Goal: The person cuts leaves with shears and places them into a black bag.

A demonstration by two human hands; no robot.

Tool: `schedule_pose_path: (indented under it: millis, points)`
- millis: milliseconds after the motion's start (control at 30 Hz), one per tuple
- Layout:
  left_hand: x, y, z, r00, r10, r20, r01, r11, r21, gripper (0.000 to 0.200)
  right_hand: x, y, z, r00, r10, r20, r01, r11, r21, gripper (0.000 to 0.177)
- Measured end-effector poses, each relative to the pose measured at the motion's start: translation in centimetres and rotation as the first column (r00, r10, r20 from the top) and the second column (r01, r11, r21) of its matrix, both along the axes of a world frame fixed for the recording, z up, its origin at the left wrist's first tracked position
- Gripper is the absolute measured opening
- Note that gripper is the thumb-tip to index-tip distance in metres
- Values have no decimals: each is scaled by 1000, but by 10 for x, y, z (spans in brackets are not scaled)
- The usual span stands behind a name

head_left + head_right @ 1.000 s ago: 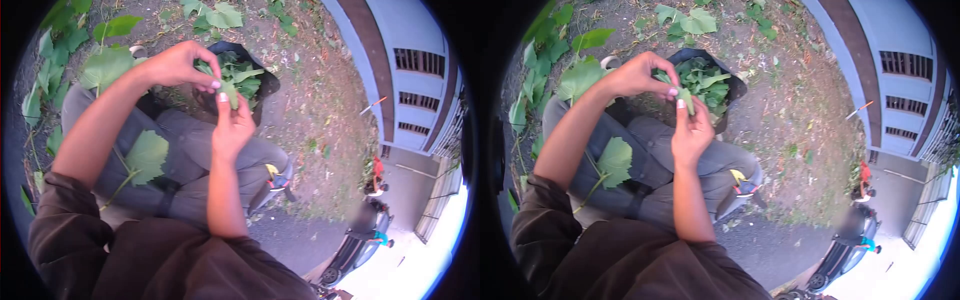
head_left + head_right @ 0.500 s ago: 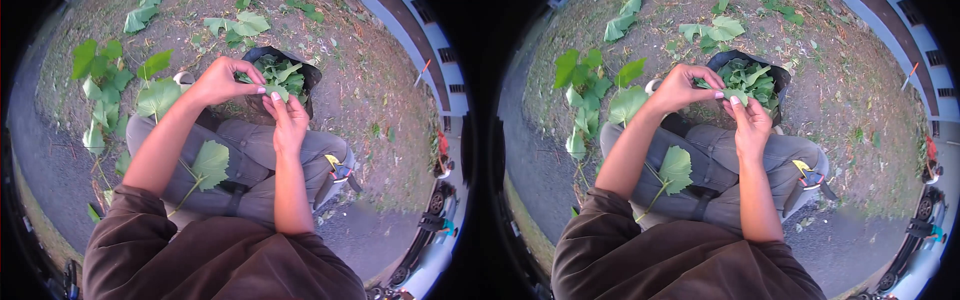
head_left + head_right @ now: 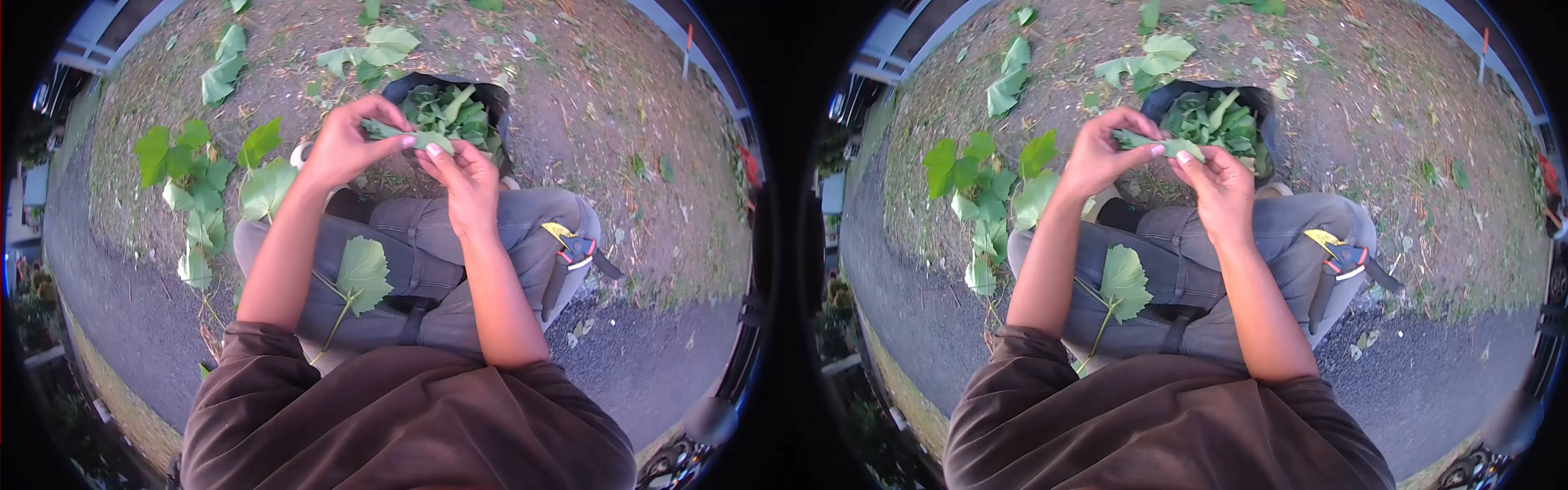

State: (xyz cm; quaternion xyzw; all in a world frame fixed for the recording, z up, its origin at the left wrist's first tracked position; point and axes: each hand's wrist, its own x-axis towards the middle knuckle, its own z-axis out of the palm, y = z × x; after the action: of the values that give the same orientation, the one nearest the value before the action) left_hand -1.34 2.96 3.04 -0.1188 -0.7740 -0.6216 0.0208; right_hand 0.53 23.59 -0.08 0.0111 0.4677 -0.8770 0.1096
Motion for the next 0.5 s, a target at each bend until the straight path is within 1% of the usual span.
schedule_pose_path:
  millis: [33,67,100,133,167,200,233,267,300,333,367,400,433,467,500]
  points:
    - [3,6,26,985,126,-119,-135,988,-77,36,0,-1,-7,999,-11,-46,13,999,41,15]
    - [13,15,44,942,225,-249,-261,958,-121,45,0,0,-10,994,-2,-112,13,995,103,16]
    - [32,9,38,926,352,-140,-342,935,90,64,0,3,-8,994,28,-109,-4,976,216,19]
    - [17,35,39,950,286,-126,-272,955,116,64,1,4,-12,993,41,-106,-17,976,216,20]
    - [79,32,49,940,259,-223,-237,964,122,57,1,0,-16,989,29,-146,-5,986,164,21]
    - [107,51,56,915,260,-308,-229,964,133,53,0,-4,-23,990,34,-135,-18,993,117,22]
    - [149,28,65,866,292,-407,-251,956,152,51,1,-7,-20,995,32,-99,-32,999,0,21]
    - [179,3,71,779,350,-521,-311,936,164,53,-1,1,-17,997,29,-76,-24,997,75,20]
    - [135,6,80,671,384,-634,-387,911,142,57,1,-5,-11,998,38,-52,-32,993,112,19]
    - [90,2,96,548,370,-750,-464,881,96,64,1,-11,-9,997,40,-64,-36,997,62,19]
    - [89,-2,121,417,315,-853,-514,856,65,72,2,-15,-3,997,33,-73,-32,999,19,20]
    - [100,-21,117,378,327,-866,-662,750,-6,77,3,-17,-5,995,58,-81,-57,998,15,20]
    - [102,-39,108,344,343,-874,-776,628,-59,83,1,-14,-7,994,66,-83,-64,998,27,20]
    - [97,-48,110,258,337,-906,-628,771,108,86,-8,-14,-2,995,48,-90,-45,999,30,20]
    - [111,-39,107,191,351,-917,-459,857,233,88,-2,-4,-10,996,28,-80,-27,1000,5,21]
